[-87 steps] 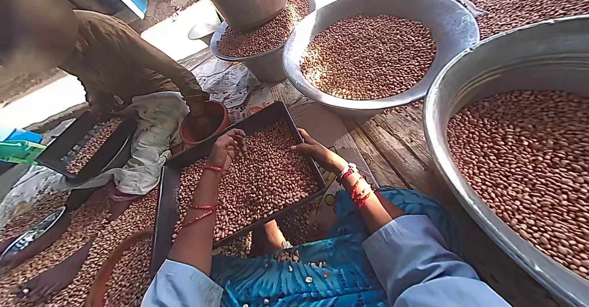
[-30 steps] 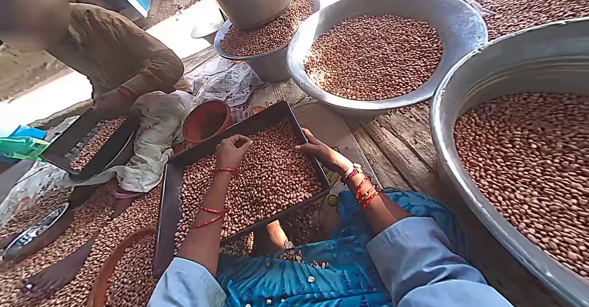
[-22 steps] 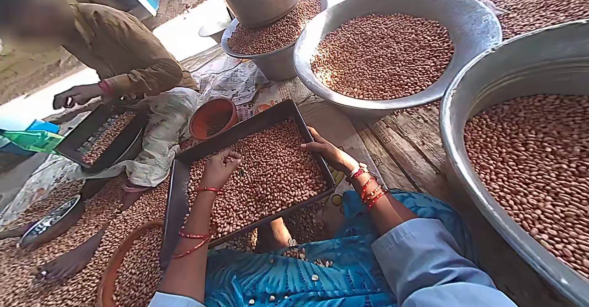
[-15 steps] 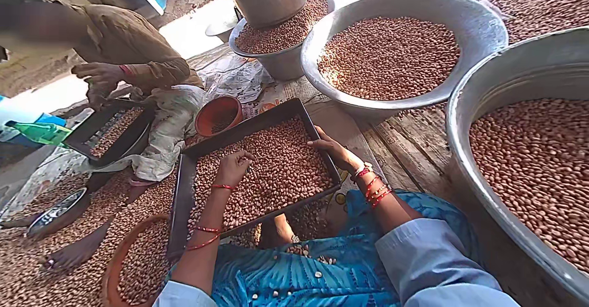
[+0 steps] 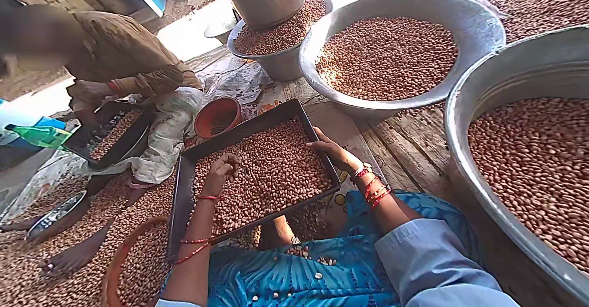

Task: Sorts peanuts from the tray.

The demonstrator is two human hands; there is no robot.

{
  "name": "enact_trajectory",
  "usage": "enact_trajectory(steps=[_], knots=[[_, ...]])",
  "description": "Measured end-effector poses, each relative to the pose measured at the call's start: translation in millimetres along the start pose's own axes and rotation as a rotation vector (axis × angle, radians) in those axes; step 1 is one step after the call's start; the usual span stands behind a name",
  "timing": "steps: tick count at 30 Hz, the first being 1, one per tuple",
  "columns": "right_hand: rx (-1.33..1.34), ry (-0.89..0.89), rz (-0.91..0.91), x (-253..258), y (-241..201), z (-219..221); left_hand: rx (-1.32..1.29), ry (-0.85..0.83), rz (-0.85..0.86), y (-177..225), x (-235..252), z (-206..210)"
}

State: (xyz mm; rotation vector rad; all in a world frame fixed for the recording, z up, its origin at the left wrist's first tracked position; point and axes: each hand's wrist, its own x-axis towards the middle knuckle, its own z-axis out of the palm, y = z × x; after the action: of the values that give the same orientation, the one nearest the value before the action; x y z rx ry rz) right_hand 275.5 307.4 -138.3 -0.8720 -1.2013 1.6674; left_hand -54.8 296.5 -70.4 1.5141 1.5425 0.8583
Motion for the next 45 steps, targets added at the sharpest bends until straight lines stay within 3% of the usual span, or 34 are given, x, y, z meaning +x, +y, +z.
enact_trajectory(steps=[5, 8, 15, 20, 25, 34, 36, 39, 40, 42, 45], knots=[[-0.009, 0.001, 0.002, 1.6, 2.0, -2.1, 0.665, -0.065, -0.025, 13.9, -25.8, 2.7], [0.006, 0.001, 0.019, -0.8, 1.8, -1.2, 0.833, -0.054, -0.088, 19.5, -30.8, 14.0], [0.002, 0.02, 0.008, -0.8, 3.1, -0.2, 0.737, 0.014, 0.05, 30.8, -33.4, 39.3], [-0.004, 0.031, 0.006, -0.9, 3.6, 0.0, 0.79, -0.021, 0.042, 37.3, -30.6, 58.4], [-0.013, 0.019, 0.014, -1.1, 2.3, -1.1, 0.738, 0.195, 0.072, 31.7, -33.8, 44.4], [-0.018, 0.025, 0.006, -2.6, 1.1, 0.8, 0.791, -0.023, -0.026, 32.3, -35.1, 55.9], [-0.013, 0.027, 0.004, -2.3, 1.9, 0.8, 0.593, 0.008, 0.014, 23.7, -34.4, 44.5], [-0.021, 0.039, 0.014, -2.3, 2.4, 0.5, -0.036, -0.044, 0.069, 5.7, -38.8, 16.5], [-0.026, 0.038, 0.017, -2.1, 1.6, 0.7, -0.13, -0.076, 0.067, 2.4, -42.7, 8.5], [-0.025, 0.033, 0.015, -1.3, 1.9, 0.8, -0.005, -0.123, 0.054, 2.4, -56.3, -0.1], [-0.021, 0.033, 0.01, -0.9, 2.6, 0.7, 0.547, -0.116, 0.005, 9.1, -74.7, 11.2]])
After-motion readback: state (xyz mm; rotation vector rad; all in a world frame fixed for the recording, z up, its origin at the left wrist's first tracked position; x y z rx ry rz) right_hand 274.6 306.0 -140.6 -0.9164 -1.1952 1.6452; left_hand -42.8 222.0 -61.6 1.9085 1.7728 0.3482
